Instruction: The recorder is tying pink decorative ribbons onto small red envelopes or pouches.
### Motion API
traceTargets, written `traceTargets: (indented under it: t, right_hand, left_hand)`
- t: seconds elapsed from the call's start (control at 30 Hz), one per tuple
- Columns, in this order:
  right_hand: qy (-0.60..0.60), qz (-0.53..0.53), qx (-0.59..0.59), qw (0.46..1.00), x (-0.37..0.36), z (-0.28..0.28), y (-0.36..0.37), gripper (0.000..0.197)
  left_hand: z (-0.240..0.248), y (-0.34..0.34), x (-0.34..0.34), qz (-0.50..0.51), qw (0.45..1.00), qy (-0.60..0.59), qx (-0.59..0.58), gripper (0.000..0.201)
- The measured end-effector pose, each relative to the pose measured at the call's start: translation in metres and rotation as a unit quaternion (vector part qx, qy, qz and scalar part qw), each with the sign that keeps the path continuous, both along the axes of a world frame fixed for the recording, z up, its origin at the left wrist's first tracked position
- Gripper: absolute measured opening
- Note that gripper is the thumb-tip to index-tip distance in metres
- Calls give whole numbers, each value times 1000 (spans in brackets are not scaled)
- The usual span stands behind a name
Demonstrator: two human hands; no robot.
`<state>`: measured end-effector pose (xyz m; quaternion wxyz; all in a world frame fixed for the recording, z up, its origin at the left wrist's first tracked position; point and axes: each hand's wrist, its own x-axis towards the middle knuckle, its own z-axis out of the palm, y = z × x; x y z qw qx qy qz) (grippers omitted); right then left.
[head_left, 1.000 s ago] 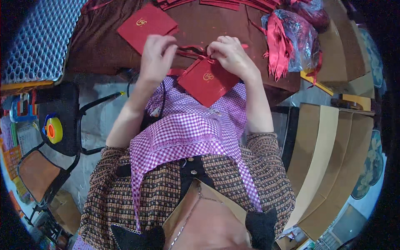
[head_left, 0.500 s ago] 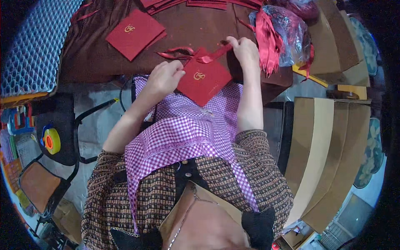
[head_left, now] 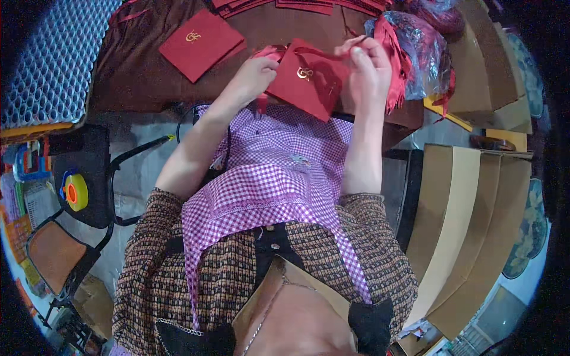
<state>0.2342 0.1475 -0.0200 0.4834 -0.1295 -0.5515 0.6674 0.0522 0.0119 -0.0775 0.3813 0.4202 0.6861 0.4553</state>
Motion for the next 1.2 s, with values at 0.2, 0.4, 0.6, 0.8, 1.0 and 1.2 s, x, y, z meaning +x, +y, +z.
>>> traceTargets:
  t: [0.2,0.4,0.6,0.8,1.0,1.2]
  right_hand:
    - [-185,51,45,980,-3,-18,-48,11]
    - [-313,-63,349,881,-11,-50,-50,8]
    - [-361,-111,385,842,-17,-50,-56,6]
    - [-326,-122,394,850,-18,-54,-56,7]
    - [-334,-130,405,841,-20,-55,-59,6]
    - [-352,-156,426,819,-20,-53,-62,9]
  left_hand:
    - [7,-11,-4,-65,995,-70,-17,37]
    - [22,-14,1,-91,990,-105,15,41]
    - [1,-13,-5,-77,994,-69,25,38]
    - [3,-14,-3,-72,993,-89,23,39]
    - [5,-16,-2,-66,993,-92,26,40]
    - [5,-16,0,-62,992,-105,30,38]
